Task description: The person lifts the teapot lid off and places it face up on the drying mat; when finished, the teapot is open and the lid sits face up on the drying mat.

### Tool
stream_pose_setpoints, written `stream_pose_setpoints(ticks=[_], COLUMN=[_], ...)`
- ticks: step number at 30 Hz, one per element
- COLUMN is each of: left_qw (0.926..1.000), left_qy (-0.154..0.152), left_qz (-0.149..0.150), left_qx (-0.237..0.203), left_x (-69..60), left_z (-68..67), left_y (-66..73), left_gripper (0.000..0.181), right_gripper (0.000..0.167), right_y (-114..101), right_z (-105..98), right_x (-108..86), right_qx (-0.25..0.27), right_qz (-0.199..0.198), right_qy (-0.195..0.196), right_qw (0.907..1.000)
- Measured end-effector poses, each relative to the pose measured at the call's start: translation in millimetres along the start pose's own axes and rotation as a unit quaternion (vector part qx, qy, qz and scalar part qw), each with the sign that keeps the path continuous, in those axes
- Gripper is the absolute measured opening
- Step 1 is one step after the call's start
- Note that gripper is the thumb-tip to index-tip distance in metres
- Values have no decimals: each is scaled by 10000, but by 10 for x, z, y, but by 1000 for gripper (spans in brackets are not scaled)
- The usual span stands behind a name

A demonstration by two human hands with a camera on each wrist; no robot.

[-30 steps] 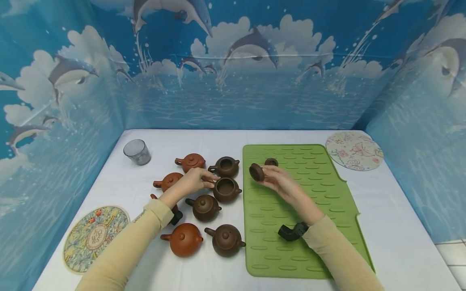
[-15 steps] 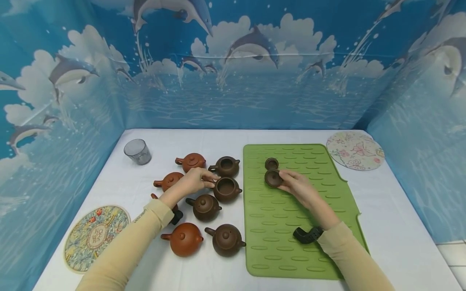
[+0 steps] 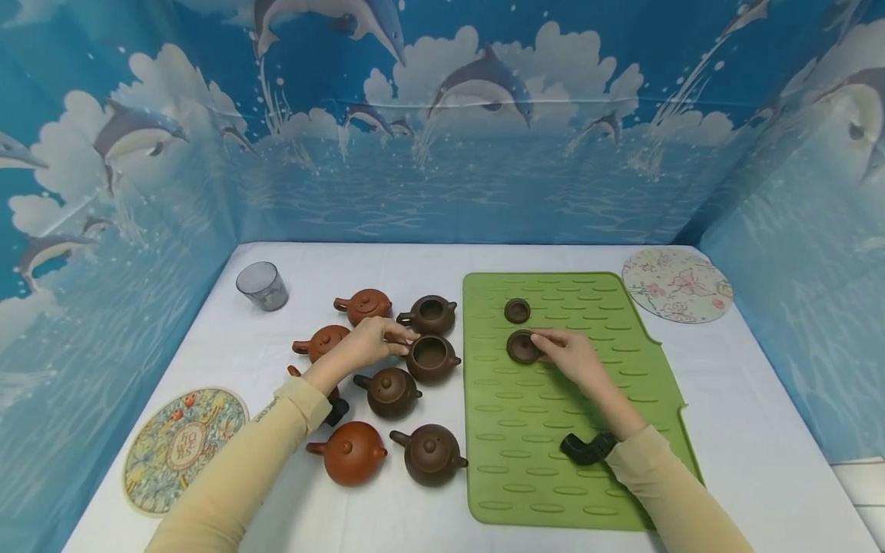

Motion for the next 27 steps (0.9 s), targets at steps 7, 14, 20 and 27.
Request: stream_pose_setpoints(ticks=[7,14,20,27], left_qw=[10000,9994,9985,9965], left_qy=[-42,-214,-307,-135], left_qz=[51,197,371,781], left_qx=[13,194,271,272], left_x=[7,-11,-97,-355], left_z=[2,-1,-50,-249], left_y=[-9,17,111,214], left_gripper=[30,33,39,39], right_gripper=[55,58,62,56], right_y=[-16,-16,-36,-350], right_z=[0,-42,-120,-134], right_x=[-10,4,-7,-83], right_qx=[-175,-525,-773,-933], right_qz=[-73,-77,-9,-661], right_qy=[-42,126,186,327], right_qw=[9998,9985,9968,9929])
Point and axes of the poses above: each hand's wrist, its own x-axis towards the middle knuckle, its own z-axis out of the palm, y = z × x, the point moved 8 cm from there along x, towards the middle knuckle
